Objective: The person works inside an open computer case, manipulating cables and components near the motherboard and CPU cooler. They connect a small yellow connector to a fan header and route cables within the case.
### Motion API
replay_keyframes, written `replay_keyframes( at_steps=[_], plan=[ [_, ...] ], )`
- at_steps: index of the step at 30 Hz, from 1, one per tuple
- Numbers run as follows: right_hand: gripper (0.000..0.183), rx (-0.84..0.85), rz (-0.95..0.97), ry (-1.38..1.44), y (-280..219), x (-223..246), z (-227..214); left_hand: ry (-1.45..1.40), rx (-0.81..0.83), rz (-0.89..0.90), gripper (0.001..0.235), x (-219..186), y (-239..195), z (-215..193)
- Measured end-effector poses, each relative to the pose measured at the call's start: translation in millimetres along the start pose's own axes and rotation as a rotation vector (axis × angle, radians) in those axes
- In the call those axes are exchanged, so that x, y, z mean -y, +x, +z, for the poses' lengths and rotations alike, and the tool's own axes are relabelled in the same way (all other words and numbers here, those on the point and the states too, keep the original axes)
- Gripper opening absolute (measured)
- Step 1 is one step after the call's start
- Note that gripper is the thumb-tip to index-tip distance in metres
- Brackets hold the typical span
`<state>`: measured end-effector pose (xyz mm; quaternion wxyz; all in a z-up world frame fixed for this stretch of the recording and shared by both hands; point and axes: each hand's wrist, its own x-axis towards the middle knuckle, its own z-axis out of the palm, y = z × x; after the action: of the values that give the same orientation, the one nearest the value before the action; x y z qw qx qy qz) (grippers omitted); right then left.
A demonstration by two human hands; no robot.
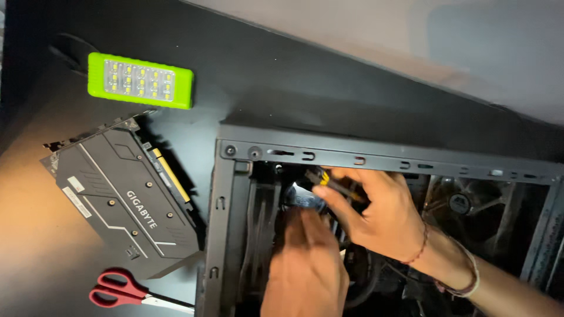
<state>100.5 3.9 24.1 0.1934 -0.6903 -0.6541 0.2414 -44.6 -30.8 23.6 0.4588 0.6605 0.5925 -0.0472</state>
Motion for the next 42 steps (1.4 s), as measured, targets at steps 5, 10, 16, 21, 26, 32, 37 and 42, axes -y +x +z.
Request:
replay_keyframes(
  at_steps=[5, 10, 16, 21, 26, 32, 37, 42],
  plan=[
    [0.026, -0.004, 0.062, 0.239, -19, -7, -16, -0.318, -0.126, -0.035, 0.039, -21, 1, -49],
    [0.031, 0.124, 0.139, 0.408, -25, -1, -37, -0.508, -0.055, 0.05, 0.041, -21, 2, -60],
    [0.031, 0.193, 0.111, 0.514, -35, -11, -46, -0.564, 0.071, -0.03, 0.054, -25, 3, -68],
    [0.02, 0.244, 0.214, 0.707, -37, -9, -59, -0.651, 0.128, -0.001, 0.044, -27, 0, -70],
    [0.017, 0.224, 0.144, 0.587, -37, -10, -63, -0.705, 0.147, -0.089, 0.034, -30, -2, -70],
    [0.018, 0.283, 0.163, 0.692, -38, -17, -63, -0.78, 0.157, -0.154, 0.026, -35, -5, -69],
    [0.016, 0.35, 0.16, 0.857, -37, -27, -62, -0.99, 0.111, -0.129, 0.021, -30, -5, -62],
    [0.018, 0.368, 0.148, 0.882, -38, -25, -64, -1.166, 0.131, -0.246, 0.019, -37, -4, -68]
  ],
)
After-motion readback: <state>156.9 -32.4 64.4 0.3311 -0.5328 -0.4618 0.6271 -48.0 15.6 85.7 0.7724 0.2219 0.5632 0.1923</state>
